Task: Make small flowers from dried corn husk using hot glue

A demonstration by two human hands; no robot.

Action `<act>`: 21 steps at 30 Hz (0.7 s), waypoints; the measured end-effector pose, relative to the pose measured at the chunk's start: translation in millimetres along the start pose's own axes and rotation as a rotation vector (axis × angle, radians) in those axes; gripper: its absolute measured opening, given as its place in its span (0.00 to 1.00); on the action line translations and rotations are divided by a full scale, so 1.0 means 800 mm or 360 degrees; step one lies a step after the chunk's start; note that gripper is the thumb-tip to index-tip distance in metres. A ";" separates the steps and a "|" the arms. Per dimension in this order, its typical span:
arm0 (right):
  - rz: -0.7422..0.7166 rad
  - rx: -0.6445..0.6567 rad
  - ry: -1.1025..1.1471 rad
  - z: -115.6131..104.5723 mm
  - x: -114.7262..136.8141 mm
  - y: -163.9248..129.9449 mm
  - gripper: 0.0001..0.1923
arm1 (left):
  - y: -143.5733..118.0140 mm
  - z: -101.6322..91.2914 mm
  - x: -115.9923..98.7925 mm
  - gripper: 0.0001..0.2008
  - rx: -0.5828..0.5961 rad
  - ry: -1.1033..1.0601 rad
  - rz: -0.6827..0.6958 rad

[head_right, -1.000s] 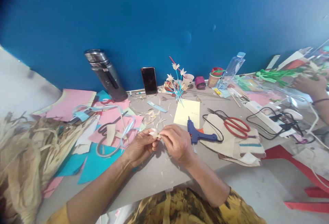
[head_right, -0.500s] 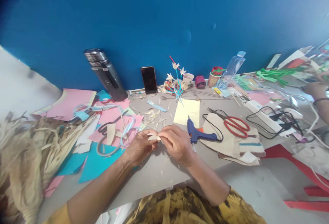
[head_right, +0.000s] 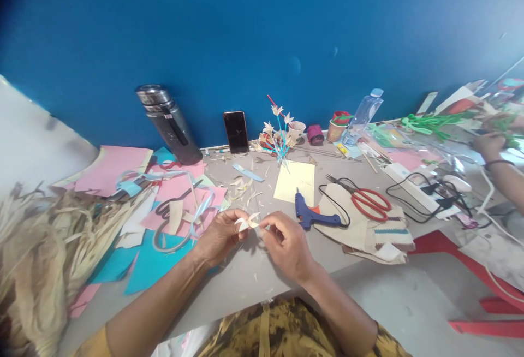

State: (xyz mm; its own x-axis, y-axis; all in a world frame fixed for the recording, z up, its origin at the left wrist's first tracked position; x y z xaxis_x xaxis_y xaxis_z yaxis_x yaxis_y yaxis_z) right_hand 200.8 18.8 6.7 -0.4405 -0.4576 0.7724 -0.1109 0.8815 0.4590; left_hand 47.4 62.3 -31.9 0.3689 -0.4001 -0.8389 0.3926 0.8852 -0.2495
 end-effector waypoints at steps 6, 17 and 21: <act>-0.0098 0.0153 -0.0031 0.014 0.000 -0.008 0.05 | 0.001 -0.002 0.004 0.16 0.0046 -0.0088 0.0000; -0.0256 0.0366 -0.0184 0.020 0.010 -0.067 0.08 | 0.003 -0.013 -0.012 0.16 0.0139 -0.0254 0.0194; -0.0397 0.0326 -0.0310 0.027 0.004 -0.090 0.09 | 0.001 -0.016 -0.023 0.15 0.0113 -0.0205 0.0224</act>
Point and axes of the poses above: each hand's wrist, its own y-axis towards the middle knuckle, its own z-axis out of the palm, x = y × z, the point moved 6 cm from there along y, towards the middle knuckle, and after that the axes turned 2 degrees about x, right-handed, at the moved point
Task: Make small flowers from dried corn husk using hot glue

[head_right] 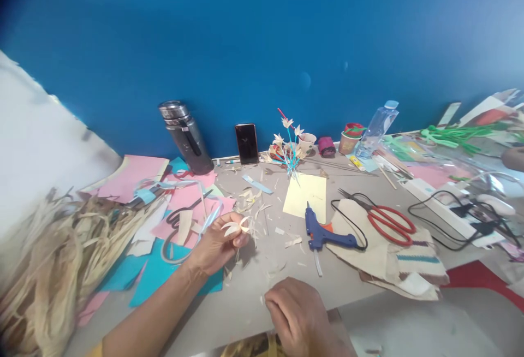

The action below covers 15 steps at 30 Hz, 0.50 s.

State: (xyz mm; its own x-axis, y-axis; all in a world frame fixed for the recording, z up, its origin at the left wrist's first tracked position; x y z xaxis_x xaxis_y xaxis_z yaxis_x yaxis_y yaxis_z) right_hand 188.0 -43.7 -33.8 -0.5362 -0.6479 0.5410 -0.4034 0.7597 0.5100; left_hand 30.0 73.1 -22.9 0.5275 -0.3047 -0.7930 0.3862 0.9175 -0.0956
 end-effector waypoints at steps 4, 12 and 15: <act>-0.0024 -0.0027 -0.0085 0.004 0.000 0.000 0.10 | -0.001 0.004 -0.004 0.16 0.0010 0.0069 -0.0001; -0.0036 -0.0072 -0.0118 0.002 0.003 0.003 0.10 | 0.002 0.000 -0.005 0.16 -0.0091 -0.0009 0.0066; -0.0035 -0.0078 -0.0133 0.003 0.003 0.004 0.10 | 0.008 -0.011 -0.004 0.16 -0.0216 -0.0048 0.0113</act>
Point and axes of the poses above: each hand's wrist, its own y-axis towards the middle knuckle, its own z-axis out of the palm, x = y × z, the point moved 6 cm from there along y, towards the middle knuckle, and after that the axes turned 2 degrees about x, right-handed, at the moved point
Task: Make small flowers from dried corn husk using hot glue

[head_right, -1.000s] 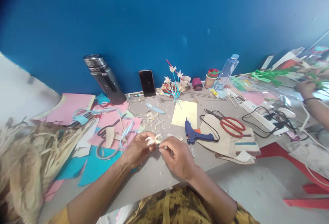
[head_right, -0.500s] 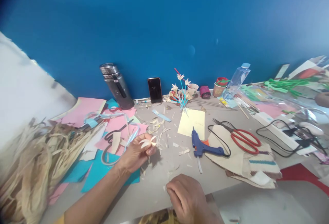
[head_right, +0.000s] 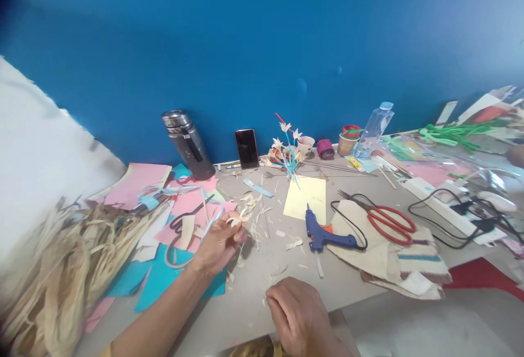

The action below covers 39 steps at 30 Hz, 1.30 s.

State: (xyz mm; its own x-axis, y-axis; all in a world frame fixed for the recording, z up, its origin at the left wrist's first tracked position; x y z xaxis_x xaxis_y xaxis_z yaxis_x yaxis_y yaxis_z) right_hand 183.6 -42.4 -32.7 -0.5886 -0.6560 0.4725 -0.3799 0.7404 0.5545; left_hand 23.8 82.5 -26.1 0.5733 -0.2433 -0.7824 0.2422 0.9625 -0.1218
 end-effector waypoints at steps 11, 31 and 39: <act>0.0315 0.0032 0.0320 -0.009 -0.012 0.019 0.08 | -0.006 0.007 -0.018 0.17 0.0081 -0.0212 -0.0071; 0.0763 0.0334 0.0763 -0.013 -0.051 0.095 0.15 | -0.017 0.018 -0.009 0.17 0.0039 0.0196 0.0004; 0.0860 0.0691 0.1159 -0.055 -0.045 0.010 0.21 | -0.013 0.011 -0.021 0.18 0.0153 0.0173 0.0013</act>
Point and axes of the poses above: each hand's wrist, its own y-axis towards the middle knuckle, its own z-axis out of the palm, x = y × z, the point moved 6 cm from there along y, towards the middle knuckle, and after that the axes turned 2 degrees about x, right-handed, at the moved point
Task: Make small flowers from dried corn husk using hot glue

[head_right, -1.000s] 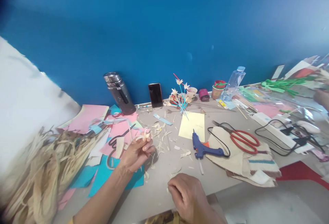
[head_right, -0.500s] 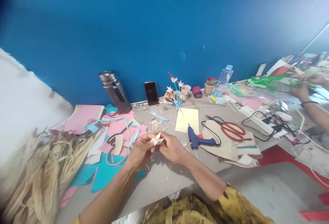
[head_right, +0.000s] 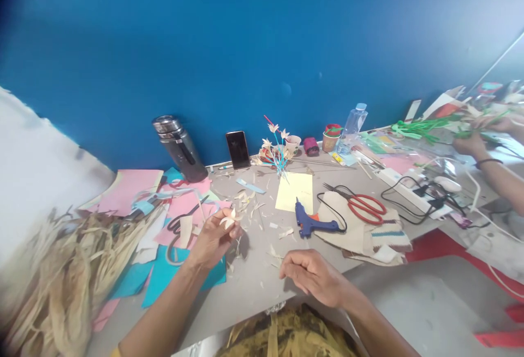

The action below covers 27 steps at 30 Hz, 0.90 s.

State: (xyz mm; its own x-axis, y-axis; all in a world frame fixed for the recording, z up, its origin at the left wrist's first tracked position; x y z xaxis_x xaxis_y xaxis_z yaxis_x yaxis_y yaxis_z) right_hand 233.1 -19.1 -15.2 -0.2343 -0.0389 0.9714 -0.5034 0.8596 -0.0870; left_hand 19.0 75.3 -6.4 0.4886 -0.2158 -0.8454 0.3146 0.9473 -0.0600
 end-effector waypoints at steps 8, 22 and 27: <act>-0.0175 -0.0666 -0.0354 -0.046 0.010 0.010 0.16 | 0.003 0.005 -0.008 0.14 0.0008 0.0332 0.0035; -0.0251 -0.0958 -0.0735 -0.073 0.014 0.003 0.11 | -0.018 0.036 -0.112 0.17 0.0026 -0.0145 0.0307; -0.0253 -0.0719 -0.0679 -0.035 0.042 0.055 0.19 | -0.015 0.055 -0.080 0.16 -0.0004 -0.0167 0.0219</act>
State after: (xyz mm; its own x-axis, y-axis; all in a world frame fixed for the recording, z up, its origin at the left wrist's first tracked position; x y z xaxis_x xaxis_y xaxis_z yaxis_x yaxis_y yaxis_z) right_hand 226.2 31.6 19.6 -0.5430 -0.3028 0.7832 -0.1809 0.9530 0.2430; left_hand 19.6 67.8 71.7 0.6091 -0.1075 -0.7858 0.2371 0.9702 0.0510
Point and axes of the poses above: each hand's wrist, its own y-axis towards the middle knuckle, its own z-axis out of the palm, x = y × z, the point moved 6 cm from there along y, towards the middle knuckle, and after that the axes turned 2 degrees about x, right-handed, at the moved point
